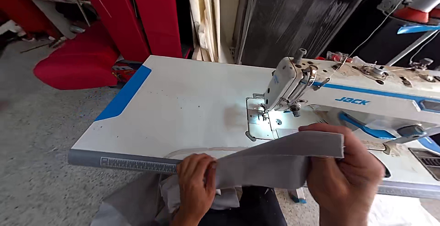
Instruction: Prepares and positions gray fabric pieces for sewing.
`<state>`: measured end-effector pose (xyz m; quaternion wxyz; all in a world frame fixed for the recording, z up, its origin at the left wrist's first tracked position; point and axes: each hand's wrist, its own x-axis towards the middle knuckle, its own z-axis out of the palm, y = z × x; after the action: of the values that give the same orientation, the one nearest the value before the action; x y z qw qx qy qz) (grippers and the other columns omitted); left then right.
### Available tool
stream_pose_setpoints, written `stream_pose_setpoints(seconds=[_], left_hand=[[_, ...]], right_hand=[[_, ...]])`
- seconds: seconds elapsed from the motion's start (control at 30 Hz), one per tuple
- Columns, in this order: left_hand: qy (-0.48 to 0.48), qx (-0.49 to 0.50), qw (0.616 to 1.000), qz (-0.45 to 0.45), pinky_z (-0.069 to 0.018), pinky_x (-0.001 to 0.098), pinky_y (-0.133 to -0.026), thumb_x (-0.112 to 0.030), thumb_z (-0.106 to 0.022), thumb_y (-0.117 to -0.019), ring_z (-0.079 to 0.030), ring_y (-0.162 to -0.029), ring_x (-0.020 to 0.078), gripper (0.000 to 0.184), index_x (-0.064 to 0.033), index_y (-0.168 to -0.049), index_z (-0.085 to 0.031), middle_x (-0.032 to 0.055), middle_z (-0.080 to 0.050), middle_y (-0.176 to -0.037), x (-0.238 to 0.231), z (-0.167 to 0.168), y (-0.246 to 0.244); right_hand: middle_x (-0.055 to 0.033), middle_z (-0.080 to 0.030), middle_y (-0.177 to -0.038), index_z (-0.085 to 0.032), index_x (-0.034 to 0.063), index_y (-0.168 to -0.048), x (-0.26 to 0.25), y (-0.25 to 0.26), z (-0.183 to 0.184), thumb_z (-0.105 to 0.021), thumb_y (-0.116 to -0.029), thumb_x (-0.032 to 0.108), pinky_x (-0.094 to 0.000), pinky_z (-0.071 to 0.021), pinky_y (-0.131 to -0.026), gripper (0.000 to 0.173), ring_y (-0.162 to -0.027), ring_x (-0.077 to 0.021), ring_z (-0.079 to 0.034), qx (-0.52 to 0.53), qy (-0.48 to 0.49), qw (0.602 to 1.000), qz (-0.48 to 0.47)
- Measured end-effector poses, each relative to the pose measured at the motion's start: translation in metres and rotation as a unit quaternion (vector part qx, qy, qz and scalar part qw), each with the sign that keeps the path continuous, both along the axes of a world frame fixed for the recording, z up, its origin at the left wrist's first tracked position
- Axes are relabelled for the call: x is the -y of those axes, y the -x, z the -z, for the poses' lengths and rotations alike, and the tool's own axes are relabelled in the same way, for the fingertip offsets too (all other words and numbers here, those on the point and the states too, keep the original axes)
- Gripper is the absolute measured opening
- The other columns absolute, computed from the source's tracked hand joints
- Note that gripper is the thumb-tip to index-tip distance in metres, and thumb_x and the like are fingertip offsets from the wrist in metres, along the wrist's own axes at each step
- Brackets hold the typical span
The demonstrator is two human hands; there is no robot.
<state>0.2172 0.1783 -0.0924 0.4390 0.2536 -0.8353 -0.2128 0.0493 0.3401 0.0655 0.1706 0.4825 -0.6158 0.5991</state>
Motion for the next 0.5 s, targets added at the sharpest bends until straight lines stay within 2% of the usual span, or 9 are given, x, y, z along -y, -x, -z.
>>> stream_pose_setpoints(seconds=[0.03,0.1,0.17,0.27,0.33,0.4,0.43,0.47,0.5], left_hand=[[-0.03,-0.022,0.999,0.037,-0.0535,0.0395,-0.089,-0.036,-0.049,-0.1062,-0.068,-0.096,0.0158,0.037,-0.01,-0.101,-0.074,0.0035,-0.073,-0.097,-0.006,0.001,-0.003],[-0.137,-0.1,0.979,0.11,-0.0568,0.0201,-0.075,-0.038,-0.044,-0.1099,-0.065,-0.081,-0.0005,0.038,-0.0094,-0.104,-0.067,-0.0032,-0.068,-0.087,-0.009,-0.003,-0.015],[-0.193,-0.13,0.96,0.156,-0.0554,0.0158,-0.067,-0.042,-0.045,-0.109,-0.063,-0.074,-0.0053,0.033,-0.0161,-0.105,-0.066,-0.0094,-0.066,-0.083,0.014,-0.031,-0.038],[-0.115,-0.02,0.972,0.203,-0.048,0.0122,-0.058,-0.049,-0.049,-0.1057,-0.056,-0.064,-0.008,0.03,-0.0266,-0.098,-0.067,-0.0164,-0.061,-0.075,0.085,-0.111,-0.066],[-0.052,0.085,0.97,0.223,-0.0462,0.0175,-0.051,-0.039,-0.051,-0.1038,-0.053,-0.057,-0.0041,0.025,-0.0242,-0.091,-0.067,-0.0145,-0.058,-0.068,0.12,-0.154,-0.047],[-0.005,0.211,0.954,0.211,-0.051,0.0355,-0.054,-0.03,-0.053,-0.1013,-0.059,-0.061,0.0094,0.024,-0.017,-0.089,-0.069,-0.0045,-0.061,-0.07,0.136,-0.157,-0.004],[-0.004,0.283,0.939,0.195,-0.0557,0.0483,-0.063,-0.027,-0.056,-0.1019,-0.067,-0.071,0.0195,0.022,-0.0131,-0.096,-0.072,0.0032,-0.068,-0.079,0.136,-0.144,0.018],[-0.012,0.34,0.924,0.172,-0.0565,0.0587,-0.075,-0.027,-0.06,-0.1021,-0.071,-0.086,0.0292,0.021,-0.0102,-0.109,-0.072,0.0103,-0.072,-0.093,0.13,-0.126,0.038],[0.005,0.362,0.92,0.153,-0.0551,0.0624,-0.082,-0.026,-0.063,-0.101,-0.07,-0.098,0.0345,0.027,-0.0092,-0.121,-0.069,0.014,-0.071,-0.107,0.121,-0.102,0.052]], right_hand=[[0.0162,-0.07,-0.096,-0.069,0.0185,-0.111,-0.001,-0.002,-0.012,-0.052,-0.1067,0.023,-0.012,-0.056,-0.073,0.018,-0.085,0.0063,-0.066,-0.023,0.002,1.0,-0.008],[0.0171,-0.07,-0.098,-0.069,0.018,-0.11,-0.008,-0.002,-0.033,-0.053,-0.1068,0.023,-0.0115,-0.0557,-0.076,0.017,-0.088,0.0067,-0.066,-0.059,-0.006,0.998,0.001],[0.0179,-0.068,-0.09,-0.069,0.0189,-0.105,-0.017,0.001,-0.045,-0.058,-0.1059,0.028,-0.0099,-0.0546,-0.068,0.014,-0.079,0.0079,-0.064,-0.051,-0.029,0.998,0.03],[0.0144,-0.065,-0.07,-0.069,0.0226,-0.094,-0.027,0.001,-0.026,-0.064,-0.1011,0.033,-0.0153,-0.0517,-0.047,0.013,-0.055,0.0031,-0.059,0.084,-0.063,0.992,0.071],[0.0084,-0.06,-0.059,-0.069,0.0185,-0.086,-0.022,0.003,0.009,-0.065,-0.0985,0.029,-0.0224,-0.0469,-0.039,0.017,-0.044,-0.0029,-0.054,0.196,-0.088,0.97,0.115],[0.0025,-0.059,-0.056,-0.069,0.0114,-0.082,-0.013,0.014,0.053,-0.066,-0.0977,0.025,-0.0303,-0.0465,-0.04,0.021,-0.043,-0.0088,-0.053,0.276,-0.135,0.934,0.182],[0.0003,-0.059,-0.057,-0.07,0.0093,-0.082,-0.01,0.02,0.073,-0.067,-0.0978,0.025,-0.0349,-0.0482,-0.044,0.022,-0.045,-0.0117,-0.055,0.298,-0.173,0.912,0.223],[-0.0015,-0.061,-0.059,-0.071,0.0085,-0.085,-0.008,0.025,0.088,-0.068,-0.0977,0.026,-0.0404,-0.0494,-0.051,0.022,-0.05,-0.0149,-0.058,0.306,-0.216,0.889,0.263],[-0.0036,-0.063,-0.063,-0.073,0.008,-0.089,-0.005,0.029,0.098,-0.069,-0.0972,0.028,-0.046,-0.0503,-0.057,0.022,-0.057,-0.0188,-0.061,0.296,-0.254,0.87,0.302]])
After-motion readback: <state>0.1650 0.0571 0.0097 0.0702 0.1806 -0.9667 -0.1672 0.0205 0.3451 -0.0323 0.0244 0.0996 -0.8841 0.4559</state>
